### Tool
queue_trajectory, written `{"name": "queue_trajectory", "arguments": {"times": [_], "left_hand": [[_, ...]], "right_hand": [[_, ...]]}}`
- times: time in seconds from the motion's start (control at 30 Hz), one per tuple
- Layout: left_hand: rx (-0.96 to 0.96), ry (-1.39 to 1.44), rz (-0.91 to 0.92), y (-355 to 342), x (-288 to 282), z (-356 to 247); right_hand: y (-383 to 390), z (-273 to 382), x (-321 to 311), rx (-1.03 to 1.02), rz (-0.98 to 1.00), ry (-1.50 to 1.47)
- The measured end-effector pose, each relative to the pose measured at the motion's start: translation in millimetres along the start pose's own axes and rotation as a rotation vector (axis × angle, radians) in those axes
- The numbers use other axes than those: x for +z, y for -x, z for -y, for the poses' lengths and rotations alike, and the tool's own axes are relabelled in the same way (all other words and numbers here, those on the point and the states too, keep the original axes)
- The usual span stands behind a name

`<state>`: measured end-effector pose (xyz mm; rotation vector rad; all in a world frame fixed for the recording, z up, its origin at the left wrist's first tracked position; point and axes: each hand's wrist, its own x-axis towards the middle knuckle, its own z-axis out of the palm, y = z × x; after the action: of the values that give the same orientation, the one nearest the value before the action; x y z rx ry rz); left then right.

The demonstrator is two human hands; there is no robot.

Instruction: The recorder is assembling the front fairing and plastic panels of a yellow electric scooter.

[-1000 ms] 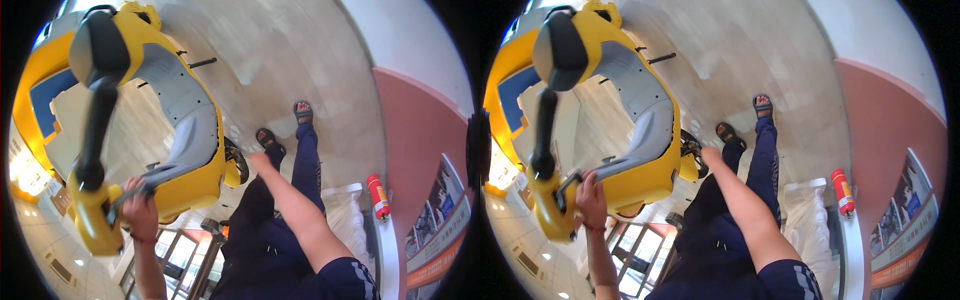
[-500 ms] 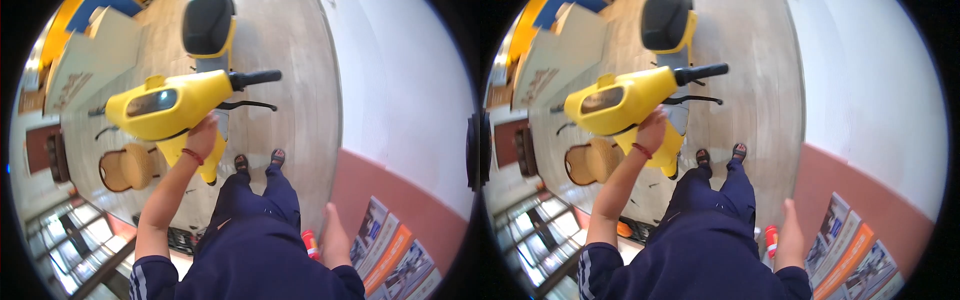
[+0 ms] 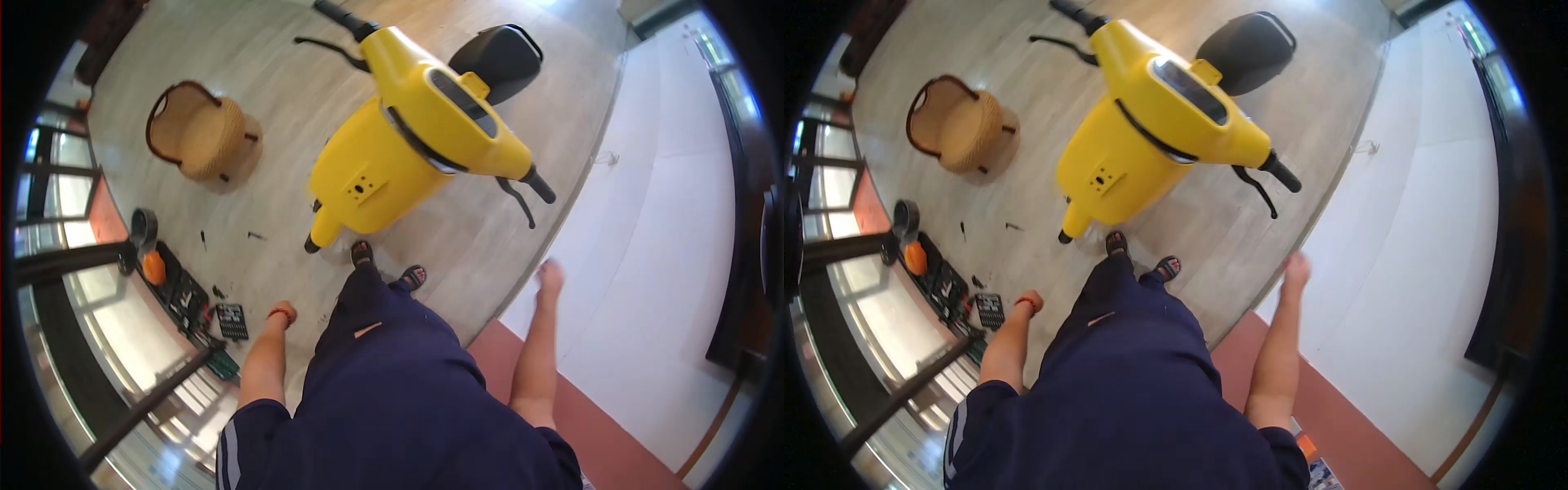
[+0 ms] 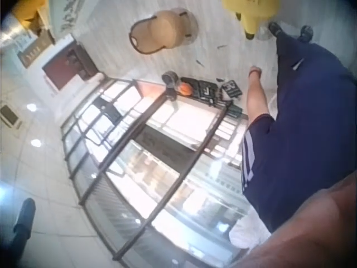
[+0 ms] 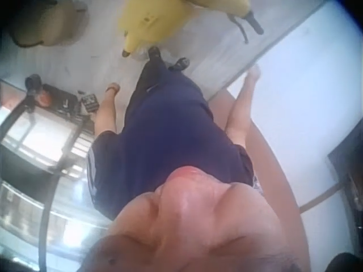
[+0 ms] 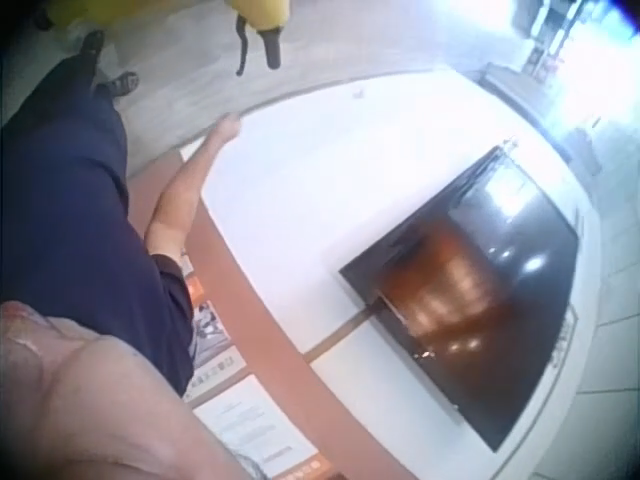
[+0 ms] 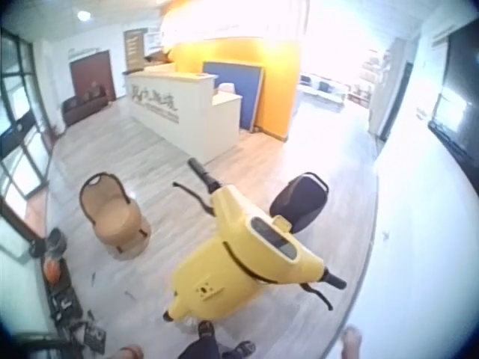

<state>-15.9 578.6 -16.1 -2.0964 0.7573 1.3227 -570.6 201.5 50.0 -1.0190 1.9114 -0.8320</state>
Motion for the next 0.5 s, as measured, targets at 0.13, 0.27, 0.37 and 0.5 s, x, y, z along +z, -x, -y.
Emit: {"name": "queue_trajectory", "arguments": {"times": [0.13,0.27,0.37,0.5], "left_hand": [[-0.158,0.371,-0.083,15,42,63],[-0.083,0.608,-0.180,24,62,53],[0.048,0.703,-0.163,18,74,32],[0.166,0.782,-0.202,12,92,12]], "right_hand": [[-30,146,14,-0.526,-0.098,0.052],[-12,218,57,-0.604,0.068,0.400],[-5,227,89,-0.527,0.149,0.495],[-14,214,106,-0.499,0.237,0.603]]}}
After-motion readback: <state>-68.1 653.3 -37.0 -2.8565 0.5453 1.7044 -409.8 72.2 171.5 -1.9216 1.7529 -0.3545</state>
